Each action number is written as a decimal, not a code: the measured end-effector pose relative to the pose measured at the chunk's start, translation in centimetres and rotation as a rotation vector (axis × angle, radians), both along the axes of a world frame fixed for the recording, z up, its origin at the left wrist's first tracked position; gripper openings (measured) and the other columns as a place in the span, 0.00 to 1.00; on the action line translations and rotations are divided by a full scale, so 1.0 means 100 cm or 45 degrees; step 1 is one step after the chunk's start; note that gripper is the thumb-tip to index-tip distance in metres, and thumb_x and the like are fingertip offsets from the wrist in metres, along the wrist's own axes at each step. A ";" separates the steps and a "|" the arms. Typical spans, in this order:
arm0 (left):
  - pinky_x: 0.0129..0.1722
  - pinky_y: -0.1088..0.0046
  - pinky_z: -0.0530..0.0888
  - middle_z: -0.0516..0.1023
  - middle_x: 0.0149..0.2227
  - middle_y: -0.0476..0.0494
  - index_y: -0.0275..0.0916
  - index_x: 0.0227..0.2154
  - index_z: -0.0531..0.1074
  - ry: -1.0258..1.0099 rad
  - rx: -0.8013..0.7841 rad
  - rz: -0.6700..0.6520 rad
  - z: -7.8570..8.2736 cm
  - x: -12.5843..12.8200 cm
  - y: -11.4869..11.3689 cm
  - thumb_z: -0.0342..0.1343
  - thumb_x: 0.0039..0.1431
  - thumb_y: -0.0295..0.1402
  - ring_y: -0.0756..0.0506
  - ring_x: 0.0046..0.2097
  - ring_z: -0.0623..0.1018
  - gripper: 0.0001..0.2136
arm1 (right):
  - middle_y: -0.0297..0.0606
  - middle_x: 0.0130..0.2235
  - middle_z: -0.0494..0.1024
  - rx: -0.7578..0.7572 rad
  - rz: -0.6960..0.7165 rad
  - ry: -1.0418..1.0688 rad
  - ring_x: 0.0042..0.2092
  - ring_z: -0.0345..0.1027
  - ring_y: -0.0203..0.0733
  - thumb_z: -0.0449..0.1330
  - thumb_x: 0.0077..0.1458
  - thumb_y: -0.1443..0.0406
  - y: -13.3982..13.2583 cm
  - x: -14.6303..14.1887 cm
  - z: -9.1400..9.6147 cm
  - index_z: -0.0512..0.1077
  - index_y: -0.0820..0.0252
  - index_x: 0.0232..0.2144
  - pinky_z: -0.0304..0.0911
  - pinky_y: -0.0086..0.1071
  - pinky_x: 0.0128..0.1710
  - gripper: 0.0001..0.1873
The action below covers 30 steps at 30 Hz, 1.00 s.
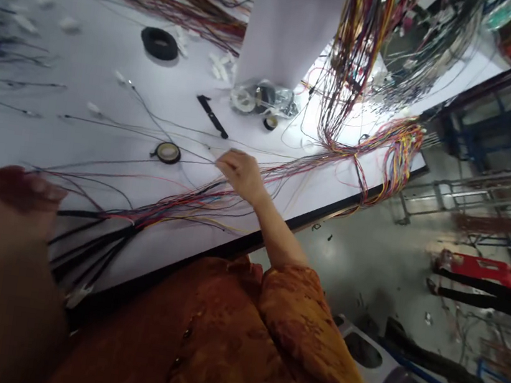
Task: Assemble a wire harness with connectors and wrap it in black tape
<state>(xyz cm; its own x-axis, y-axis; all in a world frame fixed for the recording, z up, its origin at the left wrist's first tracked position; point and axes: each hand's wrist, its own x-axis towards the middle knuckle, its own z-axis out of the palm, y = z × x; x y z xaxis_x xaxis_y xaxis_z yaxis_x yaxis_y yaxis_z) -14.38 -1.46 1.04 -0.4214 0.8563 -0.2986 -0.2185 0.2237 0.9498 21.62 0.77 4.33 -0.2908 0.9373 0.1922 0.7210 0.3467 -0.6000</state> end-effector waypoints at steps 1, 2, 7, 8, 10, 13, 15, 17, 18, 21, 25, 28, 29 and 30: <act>0.27 0.74 0.58 0.58 0.16 0.55 0.43 0.24 0.63 -0.053 0.050 0.070 -0.002 -0.002 0.003 0.59 0.46 0.46 0.50 0.23 0.57 0.14 | 0.37 0.34 0.76 -0.033 0.067 -0.039 0.38 0.68 0.38 0.52 0.69 0.57 0.000 -0.010 0.000 0.76 0.57 0.33 0.64 0.31 0.43 0.17; 0.27 0.74 0.57 0.57 0.15 0.56 0.45 0.25 0.65 -0.104 0.097 0.135 -0.004 -0.005 0.005 0.60 0.45 0.46 0.50 0.23 0.55 0.13 | 0.37 0.35 0.76 -0.076 0.117 -0.076 0.39 0.68 0.37 0.52 0.70 0.58 0.002 -0.018 -0.003 0.76 0.57 0.34 0.63 0.30 0.44 0.17; 0.27 0.73 0.57 0.53 0.16 0.57 0.44 0.30 0.69 -0.391 0.162 0.235 -0.015 -0.021 0.001 0.59 0.48 0.40 0.51 0.22 0.52 0.08 | 0.40 0.34 0.75 -0.251 0.084 -0.153 0.39 0.68 0.41 0.56 0.64 0.67 0.011 -0.024 -0.024 0.75 0.62 0.31 0.64 0.35 0.46 0.11; 0.27 0.73 0.59 0.53 0.16 0.57 0.43 0.31 0.69 -0.466 0.156 0.207 -0.016 -0.022 -0.001 0.58 0.51 0.39 0.51 0.22 0.54 0.08 | 0.41 0.34 0.76 -0.227 -0.018 -0.191 0.40 0.68 0.43 0.56 0.63 0.67 0.009 -0.023 -0.025 0.75 0.61 0.31 0.64 0.38 0.47 0.09; 0.29 0.73 0.60 0.54 0.18 0.58 0.42 0.34 0.68 -0.559 0.176 0.210 -0.016 -0.024 -0.003 0.54 0.59 0.37 0.52 0.22 0.55 0.05 | 0.46 0.44 0.77 0.025 -0.164 -0.138 0.48 0.68 0.49 0.58 0.63 0.63 0.000 -0.028 -0.024 0.77 0.59 0.38 0.61 0.46 0.55 0.08; 0.31 0.72 0.62 0.56 0.20 0.58 0.42 0.37 0.68 -0.531 0.187 0.192 -0.016 -0.025 -0.002 0.48 0.68 0.40 0.53 0.23 0.59 0.09 | 0.42 0.41 0.77 -0.010 0.237 0.045 0.45 0.70 0.46 0.56 0.66 0.60 -0.021 -0.051 -0.017 0.77 0.56 0.39 0.65 0.42 0.50 0.11; 0.34 0.71 0.62 0.56 0.21 0.58 0.41 0.40 0.69 -0.462 0.139 0.198 -0.019 -0.025 0.000 0.45 0.72 0.43 0.55 0.24 0.61 0.12 | 0.41 0.37 0.77 -0.130 0.480 0.061 0.41 0.71 0.44 0.55 0.66 0.62 -0.034 -0.072 -0.018 0.78 0.58 0.38 0.66 0.39 0.45 0.12; 0.34 0.71 0.62 0.56 0.21 0.58 0.40 0.41 0.70 -0.443 0.126 0.180 -0.024 -0.026 0.000 0.44 0.73 0.45 0.56 0.25 0.61 0.15 | 0.43 0.38 0.76 -0.186 0.509 -0.021 0.41 0.70 0.44 0.56 0.65 0.64 -0.041 -0.092 -0.025 0.78 0.60 0.39 0.66 0.38 0.45 0.11; 0.34 0.71 0.62 0.57 0.21 0.58 0.40 0.41 0.70 -0.458 0.147 0.173 -0.027 -0.027 0.001 0.44 0.73 0.46 0.55 0.24 0.62 0.16 | 0.45 0.40 0.76 -0.195 0.484 -0.079 0.42 0.70 0.45 0.57 0.65 0.64 -0.041 -0.101 -0.029 0.78 0.62 0.41 0.66 0.39 0.46 0.11; 0.32 0.70 0.63 0.60 0.20 0.56 0.43 0.38 0.71 -0.494 0.230 0.177 -0.037 -0.028 0.002 0.48 0.71 0.49 0.54 0.23 0.62 0.16 | 0.49 0.45 0.75 -0.213 0.489 -0.255 0.47 0.69 0.49 0.61 0.62 0.62 -0.035 -0.120 -0.040 0.77 0.65 0.47 0.64 0.41 0.49 0.15; 0.31 0.70 0.62 0.62 0.20 0.56 0.42 0.37 0.70 -0.539 0.241 0.172 -0.039 -0.028 0.004 0.44 0.74 0.46 0.55 0.23 0.62 0.16 | 0.50 0.46 0.76 -0.242 0.572 -0.425 0.50 0.67 0.53 0.61 0.62 0.61 -0.023 -0.134 -0.040 0.78 0.64 0.44 0.62 0.43 0.51 0.13; 0.32 0.70 0.61 0.59 0.19 0.57 0.39 0.38 0.69 -0.627 0.237 0.207 -0.036 -0.027 0.006 0.36 0.77 0.40 0.56 0.22 0.61 0.19 | 0.46 0.42 0.77 -0.317 0.597 -0.460 0.45 0.68 0.47 0.57 0.62 0.67 -0.016 -0.141 -0.033 0.77 0.63 0.38 0.60 0.38 0.46 0.09; 0.32 0.70 0.61 0.59 0.19 0.57 0.39 0.38 0.69 -0.642 0.224 0.217 -0.035 -0.027 0.006 0.35 0.77 0.40 0.56 0.22 0.61 0.19 | 0.45 0.41 0.78 -0.347 0.588 -0.475 0.43 0.68 0.46 0.56 0.61 0.68 -0.015 -0.143 -0.031 0.77 0.63 0.37 0.60 0.36 0.43 0.08; 0.31 0.70 0.61 0.59 0.18 0.57 0.39 0.37 0.69 -0.655 0.214 0.226 -0.035 -0.026 0.007 0.36 0.77 0.40 0.55 0.22 0.61 0.19 | 0.44 0.40 0.78 -0.372 0.565 -0.492 0.41 0.68 0.45 0.55 0.61 0.69 -0.013 -0.144 -0.029 0.76 0.62 0.38 0.58 0.35 0.41 0.09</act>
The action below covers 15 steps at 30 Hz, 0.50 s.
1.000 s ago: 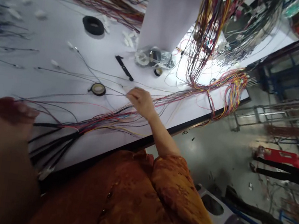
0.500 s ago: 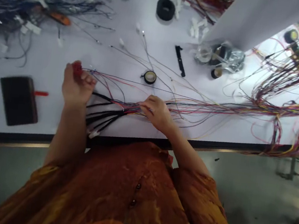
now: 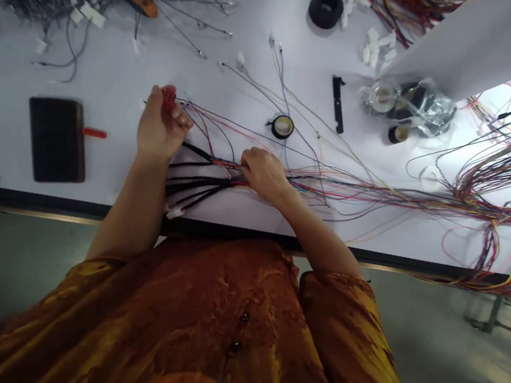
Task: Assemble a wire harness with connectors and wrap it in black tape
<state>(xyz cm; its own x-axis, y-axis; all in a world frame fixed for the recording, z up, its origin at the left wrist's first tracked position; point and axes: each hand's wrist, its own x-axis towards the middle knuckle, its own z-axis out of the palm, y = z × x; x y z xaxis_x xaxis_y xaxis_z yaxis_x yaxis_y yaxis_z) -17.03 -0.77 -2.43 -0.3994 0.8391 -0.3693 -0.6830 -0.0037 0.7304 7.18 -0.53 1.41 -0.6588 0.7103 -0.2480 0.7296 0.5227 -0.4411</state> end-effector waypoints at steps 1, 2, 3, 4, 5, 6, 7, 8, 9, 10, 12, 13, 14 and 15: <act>0.30 0.70 0.61 0.59 0.18 0.57 0.40 0.36 0.69 -0.017 0.000 0.009 0.000 0.000 0.000 0.37 0.77 0.41 0.54 0.21 0.61 0.19 | 0.44 0.39 0.78 -0.012 -0.024 -0.021 0.39 0.68 0.44 0.54 0.61 0.70 0.001 -0.001 0.001 0.75 0.62 0.39 0.57 0.35 0.39 0.09; 0.29 0.70 0.62 0.59 0.18 0.56 0.41 0.35 0.70 -0.032 0.008 0.021 -0.001 0.000 0.001 0.38 0.76 0.41 0.54 0.21 0.61 0.19 | 0.43 0.38 0.78 -0.023 -0.045 -0.031 0.38 0.67 0.43 0.54 0.61 0.69 0.003 -0.002 0.001 0.74 0.62 0.41 0.56 0.35 0.38 0.10; 0.29 0.71 0.62 0.60 0.17 0.56 0.41 0.34 0.70 -0.040 0.022 0.025 -0.001 0.000 0.001 0.39 0.76 0.41 0.53 0.21 0.61 0.19 | 0.42 0.37 0.78 -0.038 -0.056 -0.022 0.36 0.66 0.43 0.53 0.61 0.69 0.004 -0.002 -0.001 0.73 0.61 0.42 0.56 0.34 0.37 0.11; 0.28 0.71 0.62 0.60 0.18 0.55 0.41 0.34 0.71 -0.043 0.040 0.028 -0.002 0.001 0.001 0.41 0.76 0.41 0.53 0.21 0.61 0.18 | 0.41 0.36 0.78 -0.052 -0.053 0.007 0.35 0.66 0.42 0.52 0.61 0.69 0.006 -0.002 -0.003 0.71 0.61 0.44 0.56 0.34 0.37 0.12; 0.28 0.71 0.62 0.61 0.18 0.55 0.42 0.34 0.71 -0.042 0.057 0.033 -0.003 0.001 0.000 0.42 0.75 0.41 0.53 0.21 0.62 0.18 | 0.40 0.36 0.77 -0.061 -0.037 0.058 0.36 0.65 0.42 0.52 0.59 0.70 0.007 -0.001 -0.006 0.70 0.61 0.45 0.56 0.34 0.37 0.12; 0.28 0.71 0.62 0.61 0.18 0.54 0.42 0.34 0.72 -0.035 0.067 0.035 -0.004 0.001 0.000 0.43 0.75 0.41 0.53 0.22 0.62 0.17 | 0.40 0.37 0.77 -0.065 -0.011 0.122 0.37 0.66 0.42 0.51 0.58 0.71 0.008 0.000 -0.009 0.69 0.60 0.45 0.58 0.34 0.39 0.13; 0.28 0.71 0.62 0.62 0.18 0.54 0.43 0.33 0.72 -0.022 0.065 0.032 -0.004 0.001 0.000 0.43 0.75 0.41 0.53 0.22 0.62 0.17 | 0.40 0.39 0.77 -0.062 0.017 0.189 0.38 0.66 0.42 0.51 0.56 0.72 0.008 0.001 -0.012 0.68 0.60 0.44 0.59 0.34 0.41 0.14; 0.28 0.70 0.62 0.62 0.18 0.53 0.43 0.33 0.72 -0.007 0.057 0.028 -0.005 0.001 0.000 0.43 0.75 0.41 0.52 0.22 0.63 0.17 | 0.41 0.41 0.76 -0.055 0.045 0.246 0.40 0.66 0.43 0.51 0.54 0.73 0.008 0.002 -0.015 0.67 0.59 0.44 0.60 0.34 0.42 0.15; 0.28 0.70 0.62 0.62 0.18 0.53 0.44 0.33 0.71 0.008 0.048 0.025 -0.005 0.001 0.000 0.42 0.75 0.41 0.52 0.22 0.62 0.17 | 0.42 0.43 0.75 -0.046 0.070 0.285 0.42 0.67 0.43 0.50 0.53 0.74 0.008 0.003 -0.017 0.67 0.59 0.43 0.61 0.35 0.44 0.16; 0.29 0.69 0.62 0.62 0.18 0.53 0.45 0.32 0.71 0.020 0.044 0.025 -0.005 0.001 -0.001 0.41 0.76 0.40 0.51 0.21 0.62 0.18 | 0.43 0.44 0.75 -0.037 0.093 0.306 0.43 0.66 0.43 0.49 0.53 0.75 0.008 0.003 -0.019 0.67 0.58 0.43 0.61 0.35 0.44 0.16; 0.30 0.69 0.60 0.62 0.18 0.53 0.44 0.33 0.71 0.052 0.050 0.007 -0.004 0.001 -0.001 0.40 0.76 0.39 0.52 0.22 0.62 0.18 | 0.43 0.46 0.73 -0.028 0.133 0.348 0.42 0.66 0.42 0.48 0.54 0.75 0.008 0.005 -0.021 0.67 0.58 0.42 0.62 0.35 0.43 0.16; 0.31 0.69 0.60 0.63 0.19 0.54 0.43 0.34 0.70 0.075 0.053 -0.004 -0.003 0.001 -0.002 0.40 0.77 0.39 0.53 0.22 0.63 0.18 | 0.43 0.45 0.72 -0.026 0.163 0.393 0.41 0.66 0.42 0.47 0.55 0.75 0.008 0.006 -0.022 0.68 0.58 0.39 0.62 0.35 0.42 0.15; 0.32 0.69 0.59 0.63 0.19 0.54 0.42 0.35 0.70 0.101 0.054 -0.017 -0.003 0.001 -0.002 0.40 0.77 0.39 0.53 0.22 0.63 0.17 | 0.42 0.44 0.72 -0.027 0.195 0.453 0.40 0.66 0.41 0.47 0.55 0.75 0.009 0.007 -0.023 0.69 0.58 0.37 0.63 0.35 0.42 0.14; 0.33 0.70 0.59 0.63 0.19 0.55 0.41 0.35 0.69 0.128 0.049 -0.029 -0.003 0.001 -0.002 0.40 0.77 0.39 0.54 0.23 0.63 0.17 | 0.42 0.43 0.72 -0.031 0.226 0.520 0.40 0.66 0.41 0.47 0.54 0.75 0.010 0.009 -0.025 0.70 0.59 0.34 0.63 0.34 0.41 0.13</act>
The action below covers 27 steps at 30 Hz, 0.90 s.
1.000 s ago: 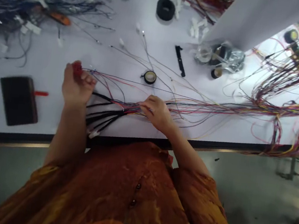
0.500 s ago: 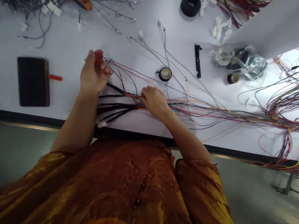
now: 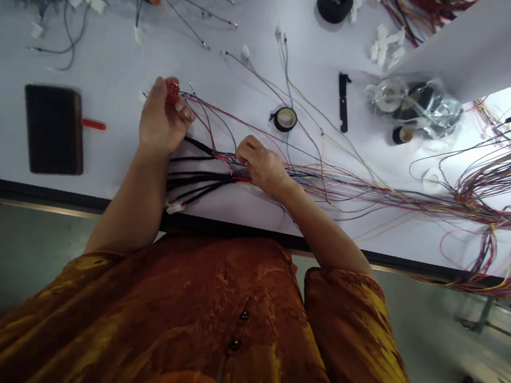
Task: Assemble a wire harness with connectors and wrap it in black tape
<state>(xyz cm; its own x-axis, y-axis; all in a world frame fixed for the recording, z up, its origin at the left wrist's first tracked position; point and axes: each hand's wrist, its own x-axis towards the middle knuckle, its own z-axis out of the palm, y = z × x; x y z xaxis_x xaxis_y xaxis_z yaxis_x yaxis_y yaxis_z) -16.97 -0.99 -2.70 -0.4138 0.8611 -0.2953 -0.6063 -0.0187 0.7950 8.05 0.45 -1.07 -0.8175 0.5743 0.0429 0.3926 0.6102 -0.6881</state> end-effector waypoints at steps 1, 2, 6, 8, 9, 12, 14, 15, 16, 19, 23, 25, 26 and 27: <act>0.33 0.70 0.58 0.63 0.19 0.55 0.41 0.36 0.69 0.023 -0.009 -0.006 0.000 0.000 0.000 0.40 0.77 0.39 0.54 0.23 0.63 0.16 | 0.42 0.42 0.72 -0.003 0.028 0.061 0.41 0.67 0.40 0.47 0.54 0.76 0.001 0.002 -0.002 0.71 0.59 0.32 0.63 0.34 0.42 0.14; 0.33 0.70 0.58 0.62 0.19 0.55 0.41 0.36 0.69 0.036 -0.017 -0.005 0.000 0.000 0.000 0.39 0.77 0.40 0.54 0.23 0.63 0.17 | 0.42 0.42 0.72 -0.001 0.051 0.100 0.41 0.68 0.40 0.47 0.54 0.76 0.002 0.004 -0.003 0.73 0.59 0.32 0.64 0.34 0.42 0.15; 0.33 0.70 0.57 0.58 0.18 0.55 0.41 0.36 0.69 0.056 -0.006 -0.024 -0.001 -0.001 0.000 0.36 0.76 0.47 0.53 0.25 0.63 0.22 | 0.43 0.48 0.74 0.062 0.068 0.024 0.44 0.70 0.41 0.54 0.60 0.69 0.005 0.008 -0.005 0.78 0.58 0.43 0.65 0.35 0.44 0.14; 0.33 0.69 0.56 0.57 0.18 0.54 0.41 0.35 0.70 0.076 -0.007 -0.039 -0.001 -0.001 0.001 0.34 0.74 0.52 0.52 0.26 0.64 0.25 | 0.44 0.49 0.74 0.105 0.060 -0.074 0.46 0.70 0.42 0.56 0.60 0.68 0.004 0.006 -0.002 0.77 0.59 0.45 0.64 0.34 0.44 0.13; 0.32 0.69 0.57 0.56 0.18 0.54 0.42 0.34 0.70 0.082 -0.014 -0.041 -0.001 -0.001 0.001 0.33 0.73 0.54 0.52 0.26 0.64 0.27 | 0.44 0.49 0.74 0.136 0.052 -0.133 0.46 0.69 0.42 0.55 0.61 0.69 0.002 0.004 -0.001 0.76 0.60 0.46 0.63 0.33 0.43 0.13; 0.32 0.69 0.58 0.56 0.17 0.53 0.43 0.33 0.71 0.085 -0.043 -0.024 -0.002 -0.001 0.001 0.32 0.71 0.56 0.51 0.27 0.66 0.29 | 0.44 0.50 0.75 0.296 0.051 -0.340 0.43 0.69 0.39 0.49 0.63 0.73 -0.001 -0.002 0.002 0.75 0.62 0.46 0.58 0.31 0.35 0.16; 0.32 0.69 0.59 0.57 0.17 0.53 0.44 0.33 0.71 0.103 -0.051 -0.022 -0.003 -0.002 0.002 0.32 0.72 0.56 0.51 0.28 0.67 0.28 | 0.44 0.52 0.75 0.415 0.095 -0.435 0.42 0.68 0.39 0.47 0.65 0.73 -0.002 -0.005 0.002 0.75 0.61 0.47 0.55 0.32 0.33 0.18; 0.32 0.69 0.59 0.58 0.17 0.53 0.44 0.33 0.71 0.123 -0.047 -0.025 -0.005 -0.002 0.002 0.33 0.72 0.55 0.51 0.28 0.68 0.28 | 0.44 0.53 0.75 0.462 0.122 -0.460 0.42 0.67 0.39 0.46 0.67 0.72 -0.003 -0.006 0.002 0.76 0.60 0.47 0.55 0.32 0.33 0.19; 0.32 0.69 0.59 0.59 0.17 0.53 0.45 0.33 0.71 0.145 -0.037 -0.029 -0.006 -0.003 0.002 0.34 0.73 0.54 0.51 0.27 0.68 0.26 | 0.44 0.54 0.75 0.495 0.148 -0.479 0.43 0.67 0.40 0.46 0.68 0.71 -0.003 -0.007 0.002 0.76 0.59 0.48 0.55 0.33 0.34 0.19; 0.31 0.68 0.61 0.62 0.18 0.52 0.47 0.33 0.71 0.191 -0.005 -0.019 -0.013 -0.005 0.004 0.39 0.73 0.53 0.50 0.27 0.70 0.22 | 0.46 0.55 0.74 0.542 0.180 -0.544 0.43 0.67 0.41 0.46 0.69 0.69 -0.002 -0.009 0.002 0.76 0.60 0.49 0.55 0.34 0.36 0.19; 0.30 0.67 0.62 0.62 0.19 0.52 0.48 0.32 0.71 0.195 0.021 -0.011 -0.021 -0.008 0.006 0.44 0.71 0.53 0.49 0.28 0.72 0.19 | 0.49 0.52 0.75 0.651 0.253 -0.623 0.42 0.66 0.42 0.46 0.69 0.70 0.004 -0.013 0.007 0.77 0.64 0.45 0.55 0.38 0.40 0.19; 0.31 0.68 0.62 0.62 0.19 0.52 0.48 0.33 0.71 0.210 0.038 -0.033 -0.024 -0.008 0.006 0.45 0.72 0.51 0.50 0.29 0.73 0.17 | 0.49 0.50 0.76 0.720 0.311 -0.634 0.44 0.66 0.45 0.46 0.69 0.70 0.008 -0.017 0.010 0.78 0.64 0.42 0.55 0.40 0.43 0.19; 0.32 0.68 0.62 0.63 0.19 0.53 0.48 0.33 0.70 0.213 0.045 -0.033 -0.024 -0.008 0.006 0.46 0.72 0.49 0.50 0.29 0.73 0.16 | 0.48 0.50 0.76 0.750 0.337 -0.639 0.45 0.66 0.47 0.46 0.69 0.70 0.010 -0.019 0.012 0.78 0.64 0.40 0.55 0.41 0.45 0.19; 0.32 0.68 0.62 0.63 0.19 0.53 0.48 0.34 0.70 0.210 0.050 -0.022 -0.024 -0.008 0.006 0.47 0.72 0.48 0.51 0.28 0.73 0.15 | 0.48 0.49 0.75 0.778 0.365 -0.646 0.47 0.65 0.48 0.46 0.69 0.70 0.012 -0.021 0.014 0.78 0.64 0.38 0.54 0.42 0.47 0.19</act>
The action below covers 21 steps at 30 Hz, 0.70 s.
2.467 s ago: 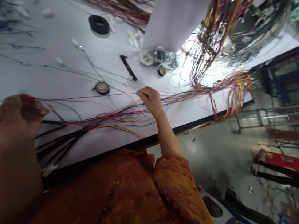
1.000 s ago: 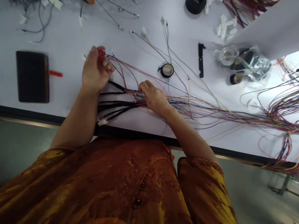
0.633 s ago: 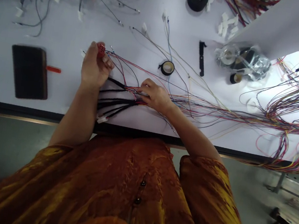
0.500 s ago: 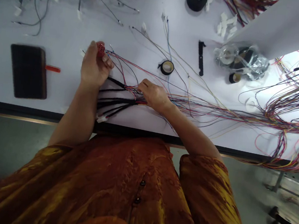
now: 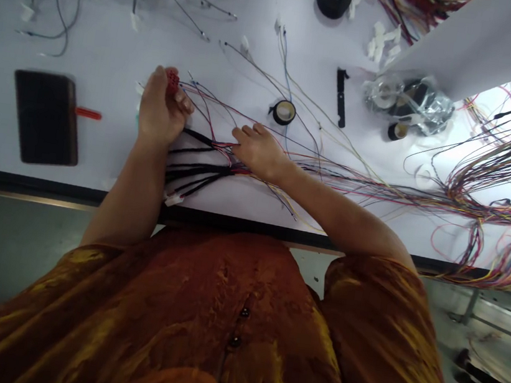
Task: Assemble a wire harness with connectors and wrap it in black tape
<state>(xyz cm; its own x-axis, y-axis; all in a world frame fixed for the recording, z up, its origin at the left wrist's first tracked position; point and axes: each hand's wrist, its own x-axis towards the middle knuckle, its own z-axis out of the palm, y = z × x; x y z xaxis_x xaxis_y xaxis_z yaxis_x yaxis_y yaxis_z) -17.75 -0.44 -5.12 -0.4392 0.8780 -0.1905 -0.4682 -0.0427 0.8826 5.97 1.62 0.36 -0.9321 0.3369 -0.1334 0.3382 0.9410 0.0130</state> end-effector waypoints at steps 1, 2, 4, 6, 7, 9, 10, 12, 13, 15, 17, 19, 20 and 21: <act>0.32 0.68 0.62 0.64 0.20 0.53 0.48 0.34 0.70 -0.011 0.007 0.017 0.000 0.001 0.000 0.48 0.72 0.46 0.51 0.28 0.72 0.13 | 0.48 0.49 0.75 0.018 0.034 -0.018 0.49 0.65 0.49 0.46 0.68 0.71 0.001 -0.002 0.003 0.78 0.64 0.37 0.54 0.43 0.49 0.19; 0.31 0.68 0.62 0.65 0.21 0.54 0.48 0.34 0.70 -0.032 0.017 0.038 0.001 0.002 0.000 0.49 0.72 0.44 0.51 0.27 0.70 0.12 | 0.48 0.49 0.75 0.032 0.071 -0.039 0.50 0.64 0.49 0.47 0.67 0.72 0.001 -0.004 0.005 0.78 0.64 0.35 0.53 0.44 0.50 0.19; 0.30 0.69 0.62 0.66 0.22 0.54 0.47 0.33 0.69 -0.085 0.038 0.086 0.003 0.005 0.000 0.49 0.73 0.41 0.52 0.25 0.66 0.11 | 0.48 0.49 0.75 0.047 0.114 -0.090 0.51 0.64 0.50 0.47 0.66 0.74 -0.001 -0.006 0.010 0.77 0.65 0.33 0.53 0.45 0.51 0.19; 0.29 0.70 0.61 0.65 0.23 0.54 0.46 0.33 0.68 -0.133 0.048 0.112 0.006 0.009 0.000 0.49 0.73 0.39 0.52 0.24 0.62 0.11 | 0.47 0.45 0.77 0.028 0.046 -0.145 0.48 0.67 0.49 0.47 0.65 0.74 -0.006 -0.006 0.013 0.77 0.64 0.33 0.54 0.45 0.51 0.18; 0.29 0.71 0.61 0.65 0.24 0.55 0.45 0.33 0.67 -0.149 0.049 0.126 0.008 0.011 0.000 0.49 0.74 0.38 0.52 0.24 0.61 0.11 | 0.46 0.41 0.77 -0.003 -0.036 -0.172 0.45 0.68 0.48 0.49 0.65 0.74 -0.009 -0.005 0.013 0.76 0.64 0.35 0.54 0.45 0.51 0.16; 0.29 0.72 0.61 0.63 0.23 0.55 0.44 0.35 0.66 -0.156 0.030 0.134 0.011 0.014 -0.001 0.48 0.75 0.38 0.53 0.26 0.60 0.10 | 0.43 0.34 0.77 -0.099 -0.219 -0.207 0.39 0.70 0.46 0.51 0.62 0.75 -0.016 -0.001 0.014 0.76 0.63 0.38 0.56 0.46 0.50 0.13; 0.30 0.73 0.61 0.62 0.23 0.54 0.43 0.35 0.65 -0.150 0.006 0.134 0.013 0.015 -0.001 0.47 0.75 0.39 0.53 0.26 0.60 0.10 | 0.42 0.32 0.77 -0.140 -0.287 -0.205 0.37 0.70 0.45 0.52 0.61 0.76 -0.019 0.001 0.015 0.76 0.62 0.39 0.57 0.47 0.49 0.13; 0.30 0.72 0.59 0.60 0.22 0.54 0.43 0.37 0.65 -0.131 -0.054 0.130 0.015 0.016 -0.002 0.46 0.75 0.41 0.52 0.28 0.62 0.11 | 0.46 0.37 0.79 -0.153 -0.354 -0.136 0.39 0.71 0.47 0.51 0.59 0.77 -0.024 0.004 0.017 0.76 0.63 0.38 0.59 0.49 0.49 0.15; 0.30 0.71 0.58 0.59 0.22 0.53 0.43 0.38 0.64 -0.123 -0.077 0.127 0.016 0.016 -0.002 0.45 0.75 0.41 0.52 0.28 0.62 0.11 | 0.49 0.43 0.79 -0.133 -0.355 -0.068 0.43 0.72 0.50 0.49 0.60 0.77 -0.026 0.004 0.018 0.76 0.63 0.37 0.60 0.51 0.50 0.16; 0.30 0.70 0.57 0.59 0.23 0.53 0.43 0.37 0.64 -0.123 -0.080 0.128 0.017 0.016 -0.001 0.45 0.75 0.42 0.52 0.29 0.63 0.11 | 0.49 0.55 0.75 -0.103 -0.320 0.107 0.53 0.68 0.55 0.47 0.62 0.76 -0.028 0.003 0.019 0.75 0.61 0.36 0.60 0.57 0.55 0.17; 0.30 0.71 0.57 0.58 0.24 0.53 0.42 0.36 0.64 -0.146 -0.039 0.134 0.017 0.016 -0.001 0.44 0.76 0.39 0.53 0.27 0.61 0.12 | 0.43 0.59 0.72 -0.124 -0.260 0.261 0.59 0.64 0.54 0.46 0.65 0.73 -0.029 0.000 0.017 0.75 0.58 0.37 0.56 0.60 0.61 0.17; 0.31 0.71 0.58 0.58 0.25 0.54 0.40 0.35 0.64 -0.177 0.013 0.140 0.016 0.017 -0.001 0.43 0.77 0.37 0.54 0.26 0.59 0.12 | 0.40 0.57 0.73 -0.162 -0.217 0.336 0.58 0.64 0.50 0.45 0.68 0.71 -0.031 -0.003 0.011 0.75 0.56 0.39 0.55 0.58 0.63 0.18; 0.31 0.72 0.58 0.58 0.25 0.54 0.40 0.35 0.64 -0.190 0.039 0.140 0.016 0.017 -0.001 0.42 0.77 0.36 0.55 0.26 0.58 0.12 | 0.40 0.55 0.74 -0.173 -0.209 0.351 0.56 0.65 0.48 0.45 0.69 0.70 -0.032 -0.004 0.008 0.75 0.55 0.39 0.55 0.56 0.63 0.18; 0.30 0.72 0.58 0.58 0.26 0.54 0.39 0.35 0.64 -0.200 0.065 0.142 0.016 0.017 -0.001 0.42 0.77 0.36 0.55 0.26 0.58 0.13 | 0.41 0.52 0.75 -0.178 -0.218 0.361 0.54 0.65 0.48 0.44 0.69 0.69 -0.033 -0.005 0.005 0.75 0.55 0.39 0.56 0.55 0.63 0.19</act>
<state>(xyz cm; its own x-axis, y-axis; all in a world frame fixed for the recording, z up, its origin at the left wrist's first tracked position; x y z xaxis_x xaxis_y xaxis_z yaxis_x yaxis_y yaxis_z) -16.00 -0.56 -3.54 -0.5025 0.8358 -0.2211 -0.5899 -0.1445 0.7944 5.49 -1.71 0.88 -0.8704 0.4878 0.0670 0.4625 0.8566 -0.2288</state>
